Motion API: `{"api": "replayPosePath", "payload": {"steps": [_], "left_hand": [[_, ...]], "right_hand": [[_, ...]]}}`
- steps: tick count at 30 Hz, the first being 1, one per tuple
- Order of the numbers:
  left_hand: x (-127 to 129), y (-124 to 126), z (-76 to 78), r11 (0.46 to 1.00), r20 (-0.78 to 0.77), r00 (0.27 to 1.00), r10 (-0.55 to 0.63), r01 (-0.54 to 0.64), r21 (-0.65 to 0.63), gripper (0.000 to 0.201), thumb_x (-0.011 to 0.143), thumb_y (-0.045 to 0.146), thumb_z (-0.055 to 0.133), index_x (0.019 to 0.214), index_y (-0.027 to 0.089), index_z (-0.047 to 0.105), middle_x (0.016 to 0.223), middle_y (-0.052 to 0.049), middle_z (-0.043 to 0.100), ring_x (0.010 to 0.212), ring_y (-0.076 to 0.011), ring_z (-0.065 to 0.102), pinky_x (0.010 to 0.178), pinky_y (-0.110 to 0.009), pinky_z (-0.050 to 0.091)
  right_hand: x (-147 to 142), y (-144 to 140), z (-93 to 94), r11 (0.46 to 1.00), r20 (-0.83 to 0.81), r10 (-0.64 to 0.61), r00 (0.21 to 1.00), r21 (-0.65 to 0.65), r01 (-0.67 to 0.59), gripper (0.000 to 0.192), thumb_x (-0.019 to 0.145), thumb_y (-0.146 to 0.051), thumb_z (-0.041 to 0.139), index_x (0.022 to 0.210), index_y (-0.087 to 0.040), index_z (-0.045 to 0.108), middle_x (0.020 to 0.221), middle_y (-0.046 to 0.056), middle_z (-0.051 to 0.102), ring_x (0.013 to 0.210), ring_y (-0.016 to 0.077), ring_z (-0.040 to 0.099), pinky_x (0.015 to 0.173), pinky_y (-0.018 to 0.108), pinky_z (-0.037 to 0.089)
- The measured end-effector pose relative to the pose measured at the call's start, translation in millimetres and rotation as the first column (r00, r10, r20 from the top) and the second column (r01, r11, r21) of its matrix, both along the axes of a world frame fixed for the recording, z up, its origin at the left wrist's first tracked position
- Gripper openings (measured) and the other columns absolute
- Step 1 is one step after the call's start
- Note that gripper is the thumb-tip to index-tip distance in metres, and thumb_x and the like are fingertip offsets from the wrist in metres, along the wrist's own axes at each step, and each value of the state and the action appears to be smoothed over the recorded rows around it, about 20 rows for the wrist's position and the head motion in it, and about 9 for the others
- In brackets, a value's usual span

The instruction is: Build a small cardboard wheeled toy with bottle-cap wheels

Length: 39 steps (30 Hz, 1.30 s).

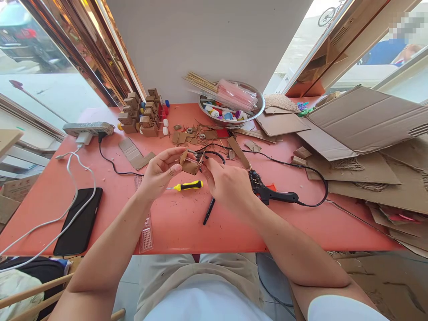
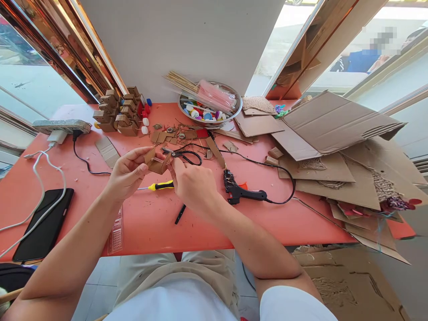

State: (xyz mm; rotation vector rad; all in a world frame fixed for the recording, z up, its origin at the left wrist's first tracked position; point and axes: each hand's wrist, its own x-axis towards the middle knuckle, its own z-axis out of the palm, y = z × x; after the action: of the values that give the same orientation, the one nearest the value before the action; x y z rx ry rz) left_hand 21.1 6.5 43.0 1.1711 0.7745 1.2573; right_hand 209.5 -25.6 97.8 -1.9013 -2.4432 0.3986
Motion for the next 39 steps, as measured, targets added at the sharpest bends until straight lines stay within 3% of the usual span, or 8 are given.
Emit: {"api": "replayPosePath", "payload": {"steps": [11,22,27,32,39], "left_hand": [[2,-2,2.0,0.999,0.013,1.0,0.024,-0.025,0.031,0.05,0.067,0.05,0.1,0.104,0.022,0.082,0.094,-0.009,0.083,0.095,-0.027,0.081,0.089,-0.042,0.068],[0,-1,0.4,0.997,0.035,0.999,-0.005,0.002,0.083,0.045,0.072,0.046,0.099,0.104,0.021,0.082,0.095,-0.008,0.084,0.094,-0.0254,0.081,0.086,-0.039,0.069],[1,-2,0.7,0.997,0.048,0.999,-0.011,0.008,0.071,0.043,0.071,0.046,0.099,0.104,0.023,0.082,0.095,-0.007,0.084,0.091,-0.0235,0.082,0.077,-0.033,0.069],[1,-2,1.2,0.998,0.016,1.0,-0.01,0.009,0.058,0.048,0.069,0.048,0.1,0.103,0.021,0.081,0.094,-0.008,0.084,0.094,-0.0268,0.083,0.084,-0.039,0.07],[-1,-4,5.0,0.998,-0.017,0.998,-0.056,0.056,0.019,0.044,0.07,0.049,0.099,0.099,0.02,0.084,0.092,-0.01,0.085,0.093,-0.0283,0.082,0.085,-0.041,0.069]], "right_hand": [[-2,1,-0.7,0.999,-0.011,0.014,1.0,-0.031,-0.014,0.039,0.111,-0.029,0.038,0.134,-0.017,0.067,0.094,0.015,0.082,0.077,0.0259,0.074,0.059,0.03,0.026],[1,1,-13.4,0.995,-0.07,0.083,0.994,0.063,-0.079,0.037,0.11,-0.029,0.037,0.127,-0.015,0.066,0.08,0.011,0.078,0.066,0.0228,0.069,0.056,0.029,0.024],[0,1,-8.0,0.998,-0.036,0.057,0.998,0.029,-0.056,0.039,0.11,-0.027,0.038,0.134,-0.015,0.066,0.086,0.012,0.081,0.072,0.0244,0.072,0.057,0.029,0.025],[-1,2,-7.7,0.997,-0.069,0.08,0.994,0.025,-0.079,0.041,0.109,-0.027,0.04,0.14,-0.016,0.064,0.088,0.012,0.082,0.074,0.0247,0.073,0.058,0.028,0.028],[2,2,-13.4,0.992,-0.053,0.088,0.995,0.093,-0.083,0.033,0.106,-0.026,0.045,0.128,-0.021,0.069,0.094,0.011,0.082,0.079,0.0245,0.073,0.058,0.029,0.027]]}}
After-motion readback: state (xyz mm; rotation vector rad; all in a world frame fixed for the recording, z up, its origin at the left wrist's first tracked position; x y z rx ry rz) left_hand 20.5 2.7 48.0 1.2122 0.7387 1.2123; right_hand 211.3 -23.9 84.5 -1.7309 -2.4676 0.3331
